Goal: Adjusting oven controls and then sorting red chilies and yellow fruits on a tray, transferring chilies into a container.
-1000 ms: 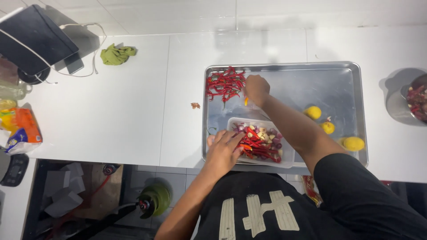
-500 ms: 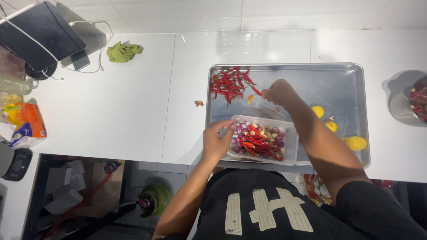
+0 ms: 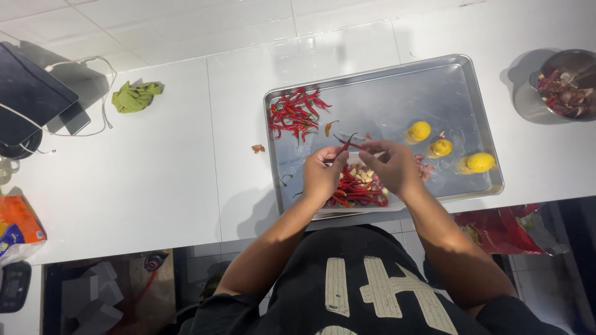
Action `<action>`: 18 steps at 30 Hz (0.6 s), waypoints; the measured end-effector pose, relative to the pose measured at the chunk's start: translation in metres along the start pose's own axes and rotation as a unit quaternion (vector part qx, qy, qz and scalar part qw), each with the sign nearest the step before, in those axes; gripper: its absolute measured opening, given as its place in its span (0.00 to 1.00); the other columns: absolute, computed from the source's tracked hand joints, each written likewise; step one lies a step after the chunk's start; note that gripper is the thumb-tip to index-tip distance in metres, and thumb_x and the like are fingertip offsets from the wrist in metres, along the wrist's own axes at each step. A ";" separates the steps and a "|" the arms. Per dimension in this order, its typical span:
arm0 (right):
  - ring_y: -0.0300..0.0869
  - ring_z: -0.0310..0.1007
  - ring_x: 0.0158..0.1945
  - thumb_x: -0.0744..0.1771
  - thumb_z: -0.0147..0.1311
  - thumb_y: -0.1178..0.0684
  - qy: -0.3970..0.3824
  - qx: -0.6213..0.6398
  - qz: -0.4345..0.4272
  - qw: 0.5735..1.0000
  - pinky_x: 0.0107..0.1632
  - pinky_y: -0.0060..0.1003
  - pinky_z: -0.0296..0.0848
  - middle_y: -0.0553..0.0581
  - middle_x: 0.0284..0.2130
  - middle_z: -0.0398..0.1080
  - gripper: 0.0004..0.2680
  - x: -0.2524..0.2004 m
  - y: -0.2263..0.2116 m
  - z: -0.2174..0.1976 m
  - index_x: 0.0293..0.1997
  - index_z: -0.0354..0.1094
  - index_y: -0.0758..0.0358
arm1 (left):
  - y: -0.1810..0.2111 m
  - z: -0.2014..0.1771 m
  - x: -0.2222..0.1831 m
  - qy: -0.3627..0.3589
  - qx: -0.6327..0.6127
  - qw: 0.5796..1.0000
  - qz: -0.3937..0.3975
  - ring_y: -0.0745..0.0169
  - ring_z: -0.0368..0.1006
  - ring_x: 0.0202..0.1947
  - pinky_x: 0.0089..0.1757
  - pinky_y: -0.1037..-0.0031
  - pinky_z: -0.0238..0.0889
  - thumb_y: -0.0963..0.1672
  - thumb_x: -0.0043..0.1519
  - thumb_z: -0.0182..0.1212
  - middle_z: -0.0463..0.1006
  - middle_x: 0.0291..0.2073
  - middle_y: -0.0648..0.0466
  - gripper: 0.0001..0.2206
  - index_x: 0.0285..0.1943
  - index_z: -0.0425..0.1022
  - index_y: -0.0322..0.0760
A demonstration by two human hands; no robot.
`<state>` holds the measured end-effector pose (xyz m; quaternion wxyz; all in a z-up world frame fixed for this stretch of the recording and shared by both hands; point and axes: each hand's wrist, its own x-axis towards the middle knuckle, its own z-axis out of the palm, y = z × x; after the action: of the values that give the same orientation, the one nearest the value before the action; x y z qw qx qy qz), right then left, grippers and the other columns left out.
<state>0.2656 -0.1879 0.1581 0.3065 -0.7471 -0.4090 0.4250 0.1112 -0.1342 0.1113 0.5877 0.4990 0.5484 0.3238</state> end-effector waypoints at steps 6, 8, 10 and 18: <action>0.37 0.72 0.29 0.66 0.64 0.52 0.024 0.114 -0.077 0.990 0.33 0.32 0.72 0.55 0.26 0.75 0.09 0.010 0.010 0.011 0.50 0.79 0.55 | 0.012 -0.012 -0.013 -0.053 0.123 0.983 0.124 0.54 0.80 0.34 0.39 0.72 0.70 0.46 0.61 0.68 0.84 0.28 0.54 0.05 0.42 0.84 0.45; 0.36 0.71 0.28 0.65 0.66 0.53 0.060 0.104 -0.118 0.986 0.36 0.33 0.72 0.55 0.20 0.73 0.03 0.012 0.007 0.015 0.39 0.81 0.57 | 0.010 -0.014 -0.014 -0.039 0.153 0.959 0.234 0.49 0.77 0.33 0.37 0.68 0.70 0.44 0.59 0.70 0.82 0.27 0.50 0.05 0.41 0.84 0.42; 0.35 0.71 0.27 0.65 0.67 0.51 0.062 0.107 -0.104 0.987 0.36 0.32 0.72 0.54 0.19 0.73 0.04 0.007 0.005 0.012 0.38 0.81 0.58 | 0.012 -0.016 -0.018 -0.037 0.145 0.951 0.272 0.47 0.75 0.32 0.37 0.66 0.69 0.43 0.60 0.69 0.81 0.27 0.50 0.04 0.41 0.83 0.42; 0.39 0.73 0.24 0.64 0.66 0.52 -0.077 0.225 -0.073 0.969 0.30 0.31 0.72 0.57 0.16 0.72 0.07 -0.002 0.037 -0.006 0.30 0.78 0.65 | -0.002 -0.026 -0.016 -0.143 0.131 0.912 0.360 0.41 0.76 0.41 0.46 0.63 0.67 0.45 0.66 0.61 0.82 0.34 0.49 0.06 0.43 0.82 0.40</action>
<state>0.2829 -0.2079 0.1320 0.4645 -0.5921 -0.3784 0.5390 0.0831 -0.1438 0.1176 0.4322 0.7763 0.2794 0.3641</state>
